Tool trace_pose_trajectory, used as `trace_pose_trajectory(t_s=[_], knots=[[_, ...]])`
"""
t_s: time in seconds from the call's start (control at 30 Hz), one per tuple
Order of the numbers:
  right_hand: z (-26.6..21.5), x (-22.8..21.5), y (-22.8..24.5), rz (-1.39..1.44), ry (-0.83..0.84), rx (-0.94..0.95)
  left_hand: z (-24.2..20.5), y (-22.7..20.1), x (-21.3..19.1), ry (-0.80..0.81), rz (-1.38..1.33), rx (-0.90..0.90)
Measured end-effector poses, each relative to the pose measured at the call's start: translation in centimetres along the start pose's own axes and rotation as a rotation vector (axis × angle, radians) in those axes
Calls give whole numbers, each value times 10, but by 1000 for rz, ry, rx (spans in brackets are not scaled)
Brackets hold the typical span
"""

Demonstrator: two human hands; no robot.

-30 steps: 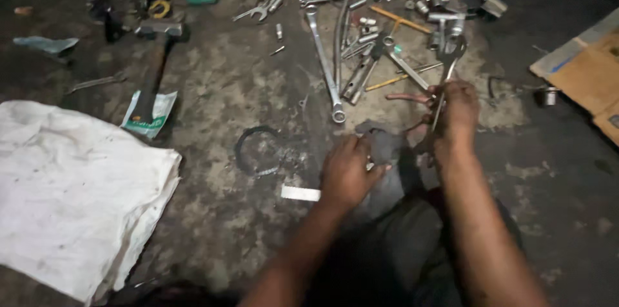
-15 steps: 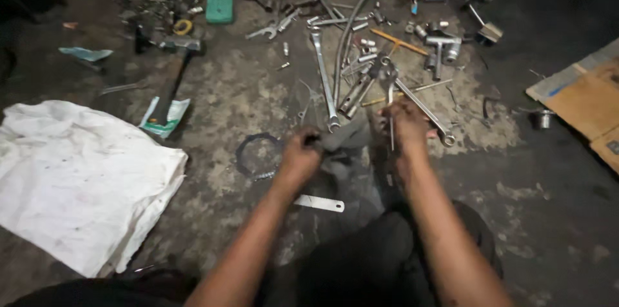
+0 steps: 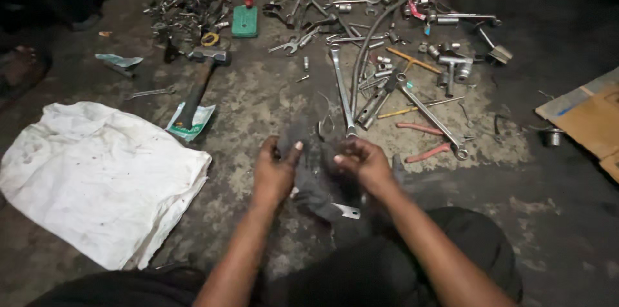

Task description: The person sits on the floor and uses a metal file to smooth the edges of a small metal ring. They repeatedly file the ring, then wipe it with a rag to inspect the surface, and continue filing.

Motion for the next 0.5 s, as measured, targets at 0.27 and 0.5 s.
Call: trace_pose_trajectory(t_s=[0.27,0.5], knots=[[-19,47,-13,257,54,287,3,22,46,225,-1153,-330],[-31,67,12,503,228,472,6,5,48,304,-455,-42]])
Point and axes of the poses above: each hand's wrist, its own z-axis towards the middle knuckle, its own x-axis out of the palm, y = z × x, the point moved 9 cm from there along z, towards the middle knuckle, and after that the axes turned 7 degrees about x, right-handed, at the moved point
